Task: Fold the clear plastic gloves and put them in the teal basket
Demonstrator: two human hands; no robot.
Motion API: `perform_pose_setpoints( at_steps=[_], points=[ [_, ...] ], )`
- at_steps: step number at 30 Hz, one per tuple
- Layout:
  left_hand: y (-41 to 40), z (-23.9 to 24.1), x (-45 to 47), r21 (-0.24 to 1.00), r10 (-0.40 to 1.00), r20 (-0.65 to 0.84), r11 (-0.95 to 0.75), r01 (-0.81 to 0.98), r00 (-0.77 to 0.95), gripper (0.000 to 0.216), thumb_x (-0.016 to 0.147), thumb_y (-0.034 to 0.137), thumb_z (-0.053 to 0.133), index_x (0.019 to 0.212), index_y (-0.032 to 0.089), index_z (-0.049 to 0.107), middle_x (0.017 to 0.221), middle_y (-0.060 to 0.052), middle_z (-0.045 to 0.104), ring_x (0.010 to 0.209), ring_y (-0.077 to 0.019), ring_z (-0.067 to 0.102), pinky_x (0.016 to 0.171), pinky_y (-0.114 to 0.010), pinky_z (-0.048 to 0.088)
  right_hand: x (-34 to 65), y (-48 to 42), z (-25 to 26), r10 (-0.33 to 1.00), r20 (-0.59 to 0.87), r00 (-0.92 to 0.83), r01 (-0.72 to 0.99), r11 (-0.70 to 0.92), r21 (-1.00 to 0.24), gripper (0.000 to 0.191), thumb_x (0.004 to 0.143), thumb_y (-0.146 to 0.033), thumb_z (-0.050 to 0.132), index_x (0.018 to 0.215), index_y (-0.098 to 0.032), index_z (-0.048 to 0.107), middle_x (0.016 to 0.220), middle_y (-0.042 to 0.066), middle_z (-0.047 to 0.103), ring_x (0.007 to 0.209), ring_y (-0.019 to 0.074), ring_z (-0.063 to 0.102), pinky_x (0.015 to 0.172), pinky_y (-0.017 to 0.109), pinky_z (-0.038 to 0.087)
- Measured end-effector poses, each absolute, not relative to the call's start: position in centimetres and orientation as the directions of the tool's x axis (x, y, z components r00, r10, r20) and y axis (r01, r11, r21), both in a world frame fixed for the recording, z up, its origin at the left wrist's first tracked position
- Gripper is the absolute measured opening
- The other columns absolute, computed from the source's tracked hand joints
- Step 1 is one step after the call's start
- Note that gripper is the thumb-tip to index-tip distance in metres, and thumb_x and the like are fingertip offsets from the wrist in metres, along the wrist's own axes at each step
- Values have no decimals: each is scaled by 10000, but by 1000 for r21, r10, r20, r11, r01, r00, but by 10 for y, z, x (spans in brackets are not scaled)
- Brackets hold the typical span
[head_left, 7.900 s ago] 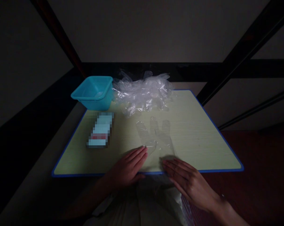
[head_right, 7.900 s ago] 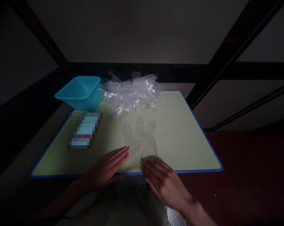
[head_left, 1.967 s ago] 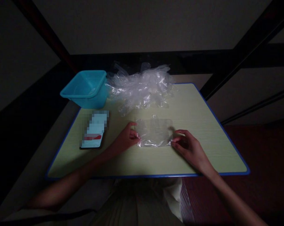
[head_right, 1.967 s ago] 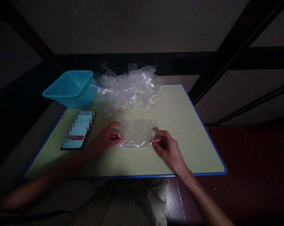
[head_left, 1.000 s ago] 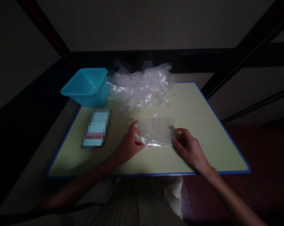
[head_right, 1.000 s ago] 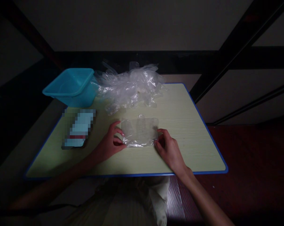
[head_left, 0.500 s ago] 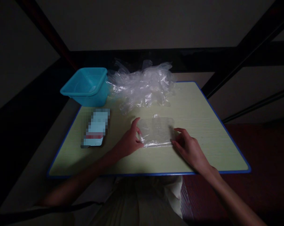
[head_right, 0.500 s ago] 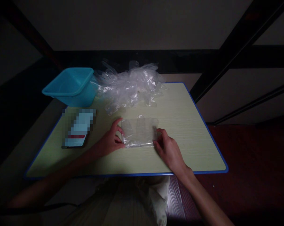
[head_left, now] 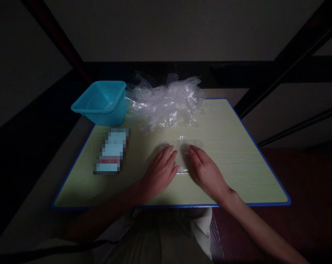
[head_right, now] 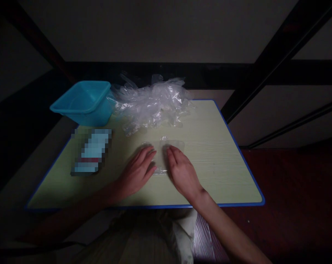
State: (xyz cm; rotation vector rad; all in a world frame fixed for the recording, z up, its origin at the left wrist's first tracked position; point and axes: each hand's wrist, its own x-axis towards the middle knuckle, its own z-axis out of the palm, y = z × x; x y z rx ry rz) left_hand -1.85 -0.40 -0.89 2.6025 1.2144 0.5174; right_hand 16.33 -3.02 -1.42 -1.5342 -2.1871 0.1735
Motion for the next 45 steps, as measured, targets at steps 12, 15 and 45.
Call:
perform_pose_setpoints(
  at_steps=[12, 15, 45],
  points=[
    [3, -20, -15, 161, 744, 82, -667, 727, 664, 579, 891, 434, 463, 1360, 103, 384, 1474, -207, 272, 1372, -332, 216, 1093, -490, 242, 195, -10, -6, 969, 243, 37, 735, 138, -663, 368, 841, -284, 424, 1143, -105, 535, 1064, 180, 636, 968, 270, 612, 857, 458, 482],
    [4, -20, -14, 168, 740, 75, -670, 723, 668, 571, 889, 441, 468, 1352, 115, 398, 1467, -204, 290, 1366, -333, 235, 1087, -495, 247, 209, 3, -3, 984, 144, 104, 638, 45, -769, 330, 796, -281, 476, 1086, -132, 530, 855, 114, 672, 717, 208, 633, 680, 368, 513],
    [-30, -17, -18, 218, 561, 70, -815, 536, 825, 553, 911, 430, 421, 1359, 110, 368, 1486, -175, 257, 1384, -282, 205, 1111, -412, 210, 200, 42, -12, 987, 121, 109, 697, 11, -717, 348, 648, -154, 571, 995, -169, 557, 639, -4, 602, 553, 152, 545, 543, 281, 410]
  ],
)
